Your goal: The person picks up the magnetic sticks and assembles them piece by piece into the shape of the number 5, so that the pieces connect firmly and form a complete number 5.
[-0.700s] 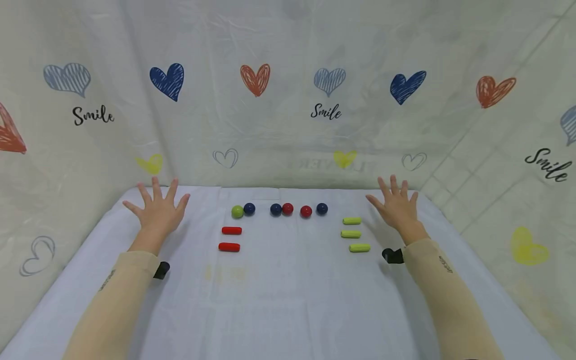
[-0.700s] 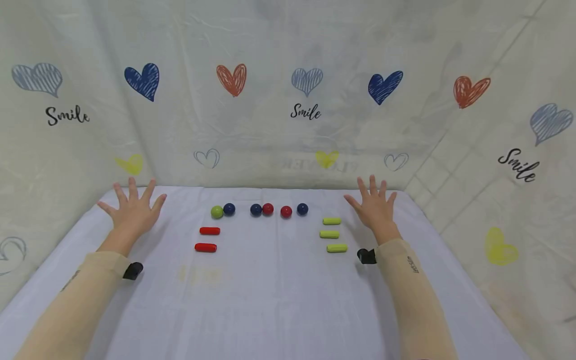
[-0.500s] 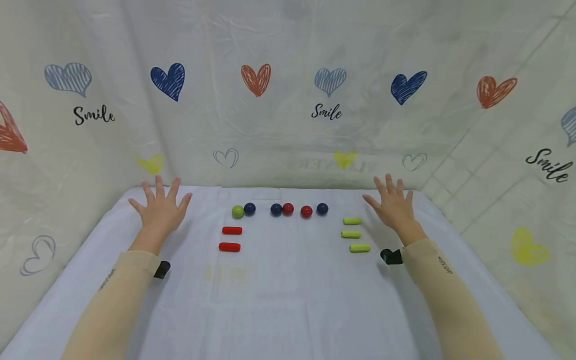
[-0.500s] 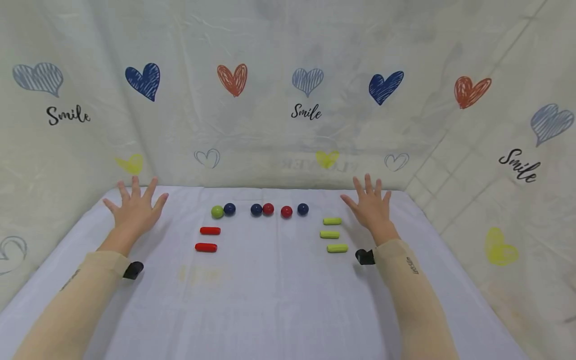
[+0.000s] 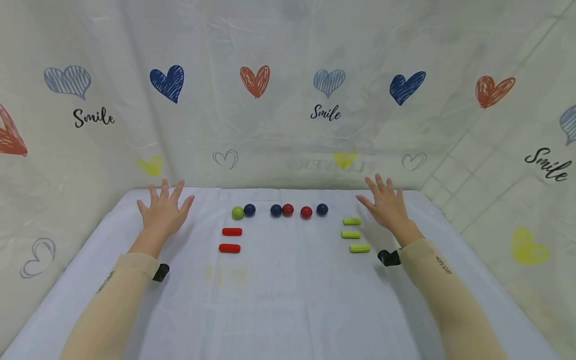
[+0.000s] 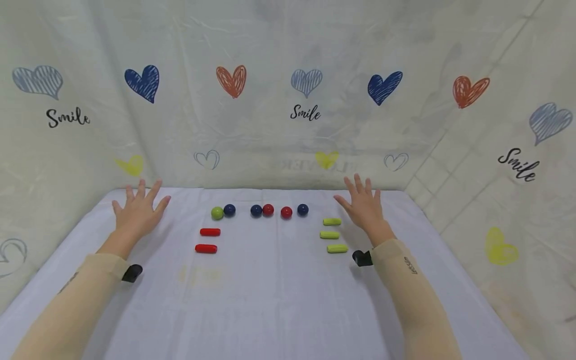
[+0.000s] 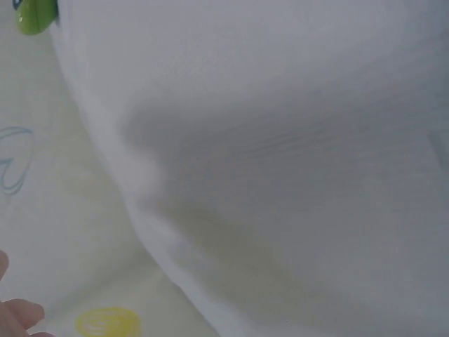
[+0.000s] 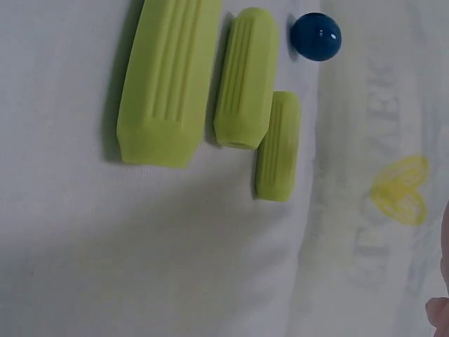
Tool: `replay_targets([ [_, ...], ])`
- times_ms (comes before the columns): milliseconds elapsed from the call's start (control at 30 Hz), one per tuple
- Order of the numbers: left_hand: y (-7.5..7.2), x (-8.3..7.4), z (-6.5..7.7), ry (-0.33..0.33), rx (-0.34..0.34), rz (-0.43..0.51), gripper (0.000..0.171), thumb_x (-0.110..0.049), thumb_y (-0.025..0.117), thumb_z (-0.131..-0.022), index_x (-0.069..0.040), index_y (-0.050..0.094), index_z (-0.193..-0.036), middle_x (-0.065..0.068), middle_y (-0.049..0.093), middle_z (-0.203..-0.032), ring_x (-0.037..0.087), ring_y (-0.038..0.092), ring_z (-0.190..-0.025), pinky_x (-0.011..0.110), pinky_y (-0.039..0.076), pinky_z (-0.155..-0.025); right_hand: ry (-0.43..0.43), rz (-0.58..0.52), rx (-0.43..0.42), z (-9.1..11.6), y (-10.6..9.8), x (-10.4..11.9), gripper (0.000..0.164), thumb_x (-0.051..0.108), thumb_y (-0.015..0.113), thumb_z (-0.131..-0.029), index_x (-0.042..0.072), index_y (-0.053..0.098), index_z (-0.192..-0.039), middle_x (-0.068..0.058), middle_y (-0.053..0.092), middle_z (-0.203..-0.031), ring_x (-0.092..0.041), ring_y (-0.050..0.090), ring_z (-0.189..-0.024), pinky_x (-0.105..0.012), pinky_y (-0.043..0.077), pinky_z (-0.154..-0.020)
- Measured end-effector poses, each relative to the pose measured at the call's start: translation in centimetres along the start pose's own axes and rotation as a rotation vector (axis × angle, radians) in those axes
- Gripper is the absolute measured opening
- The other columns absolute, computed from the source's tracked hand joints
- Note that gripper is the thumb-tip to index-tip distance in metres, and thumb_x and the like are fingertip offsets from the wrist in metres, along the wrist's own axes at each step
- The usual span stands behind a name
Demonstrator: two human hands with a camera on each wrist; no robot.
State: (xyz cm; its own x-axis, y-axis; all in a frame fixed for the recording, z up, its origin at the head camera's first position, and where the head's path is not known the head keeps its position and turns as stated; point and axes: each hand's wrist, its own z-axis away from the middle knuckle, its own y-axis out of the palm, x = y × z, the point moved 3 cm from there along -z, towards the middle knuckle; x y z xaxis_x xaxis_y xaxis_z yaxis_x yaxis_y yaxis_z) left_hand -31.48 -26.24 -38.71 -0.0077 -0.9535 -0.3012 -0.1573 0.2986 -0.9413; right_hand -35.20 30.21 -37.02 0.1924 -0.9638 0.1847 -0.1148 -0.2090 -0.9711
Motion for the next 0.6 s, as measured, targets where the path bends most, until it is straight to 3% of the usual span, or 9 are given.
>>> replay_targets([
  [200,-0.2,-0.5,0.1,0.028,-0.027,0.011,0.071,-0.057,0.031,-0.108,-0.014,0.022,-0.164,0.031,0.017,-0.163,0.058,0.011,-0.147,0.080,0.009,-0.108,-0.046,-0.012,-0.002,-0.3,0.2,1.2,0.074,0.049,0.043,-0.109,0.001,0.023,-0.161,-0.026,0.012,-0.166,-0.053,0.007,-0.150,-0.072,0.007,-0.115],
  [367,-0.3,-0.9,0.3,0.048,-0.051,0.028,0.065,-0.048,0.038,-0.109,-0.011,0.028,-0.161,0.030,0.026,-0.161,0.057,0.019,-0.146,0.078,0.019,-0.107,-0.083,-0.026,-0.008,-0.5,0.8,2.1,0.065,0.038,0.049,-0.109,0.001,0.029,-0.159,-0.027,0.020,-0.164,-0.052,0.016,-0.149,-0.068,0.011,-0.117],
  [600,-0.1,-1.2,0.4,0.063,-0.075,0.028,0.061,-0.041,0.044,-0.108,-0.008,0.035,-0.158,0.028,0.037,-0.156,0.052,0.030,-0.143,0.074,0.031,-0.103,-0.120,-0.076,-0.017,-0.7,1.8,3.0,0.056,0.032,0.052,-0.109,0.003,0.038,-0.155,-0.026,0.030,-0.161,-0.052,0.032,-0.143,-0.064,0.026,-0.114],
])
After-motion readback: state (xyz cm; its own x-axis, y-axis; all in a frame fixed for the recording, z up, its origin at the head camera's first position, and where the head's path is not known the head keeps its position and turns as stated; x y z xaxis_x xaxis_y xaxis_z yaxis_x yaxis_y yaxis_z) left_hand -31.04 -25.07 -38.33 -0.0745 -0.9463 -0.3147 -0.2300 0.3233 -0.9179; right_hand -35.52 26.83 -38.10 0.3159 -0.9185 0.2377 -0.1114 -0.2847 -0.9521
